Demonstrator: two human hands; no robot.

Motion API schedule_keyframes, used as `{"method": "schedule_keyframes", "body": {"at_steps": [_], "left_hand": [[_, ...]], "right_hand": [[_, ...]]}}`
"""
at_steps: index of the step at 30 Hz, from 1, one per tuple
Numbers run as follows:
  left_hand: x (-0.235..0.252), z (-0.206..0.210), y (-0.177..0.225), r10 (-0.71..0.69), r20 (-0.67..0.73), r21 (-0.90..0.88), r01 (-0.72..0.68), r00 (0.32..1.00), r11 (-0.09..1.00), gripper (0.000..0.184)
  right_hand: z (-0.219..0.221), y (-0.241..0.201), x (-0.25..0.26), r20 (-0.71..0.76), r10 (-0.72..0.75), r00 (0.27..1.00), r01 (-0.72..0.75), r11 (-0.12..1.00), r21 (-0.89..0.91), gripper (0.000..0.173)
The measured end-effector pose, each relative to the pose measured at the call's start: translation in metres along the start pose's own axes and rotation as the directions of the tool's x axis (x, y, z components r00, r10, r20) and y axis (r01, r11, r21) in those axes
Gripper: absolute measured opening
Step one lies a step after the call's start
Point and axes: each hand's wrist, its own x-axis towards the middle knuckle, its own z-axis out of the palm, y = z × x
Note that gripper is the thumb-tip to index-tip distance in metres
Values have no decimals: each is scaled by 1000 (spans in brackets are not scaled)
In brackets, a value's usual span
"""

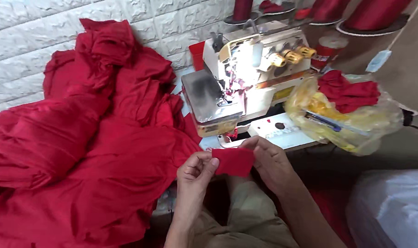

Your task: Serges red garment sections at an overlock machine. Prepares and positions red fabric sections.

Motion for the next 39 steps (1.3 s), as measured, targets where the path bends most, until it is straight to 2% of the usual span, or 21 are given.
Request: {"method": "schedule_keyframes", "body": {"at_steps": [2, 4, 5, 6, 8, 10, 11, 12, 13, 15, 19, 22, 24, 27, 29, 32, 36, 39], "left_hand": [[-1, -7, 15, 29, 91, 200, -47, 995, 979, 8], [-2, -7, 24, 24, 108, 258, -52, 994, 965, 10], [-2, -7, 26, 27, 99, 256, -52, 995, 965, 15], [-2, -5, 26, 37, 84, 249, -57, 996, 967, 18], [-3, -1, 26, 50, 42, 251, -59, 998, 966, 16], [-6, 5, 25, 11, 28, 255, -18, 1000, 967, 17], [-9, 8, 24, -17, 28, 260, 9, 999, 966, 18], [-12, 10, 22, -36, 31, 271, 26, 999, 962, 18], [-14, 11, 21, -46, 35, 294, 34, 998, 955, 20], [-19, 10, 15, -47, 44, 347, 29, 998, 937, 21], [-29, 6, 4, -60, 34, 483, 36, 998, 875, 16], [-36, -1, 1, -94, 53, 480, 57, 994, 875, 13], [-40, -5, 1, -134, 51, 443, 97, 990, 891, 13], [-44, -9, 2, -154, 31, 393, 129, 988, 911, 25], [-47, -10, 1, -100, -19, 420, 99, 995, 902, 16], [-54, -17, -1, -16, -57, 497, 43, 998, 867, 29], [-60, -21, 1, -146, 19, 515, 116, 989, 850, 27], [-61, -20, 0, -168, -34, 510, 162, 985, 845, 18]], "right_hand": [[4, -3, 1, 96, 31, 995, -19, 993, -119, 16], [9, -2, -1, 84, 47, 995, -11, 924, -383, 19], [12, 2, -3, 37, -3, 999, 22, 848, -530, 24], [16, 7, -6, -15, -115, 993, 78, 763, -642, 30], [25, 12, -10, -37, -342, 939, 224, 690, -689, 46], [35, 12, -17, -7, -442, 897, 306, 633, -711, 60], [39, 13, -21, 2, -456, 890, 311, 605, -733, 56], [42, 15, -25, -4, -453, 891, 296, 590, -751, 46], [43, 16, -29, -21, -444, 896, 273, 588, -761, 34], [41, 15, -34, -47, -381, 923, 215, 615, -759, 24], [35, 5, -47, -8, -101, 995, 67, 712, -699, 23], [25, -1, -55, 78, 120, 990, -47, 789, -613, 19], [19, -1, -56, 136, 194, 972, -91, 835, -542, 18], [22, 3, -55, 123, 177, 976, -88, 848, -523, 18], [27, 5, -51, 93, 136, 986, -76, 876, -476, 23], [35, 7, -45, 60, 113, 992, -80, 913, -400, 21], [46, 13, -42, 77, 114, 990, -78, 925, -372, 18], [50, 17, -43, 100, 150, 984, -85, 877, -473, 24]]}}
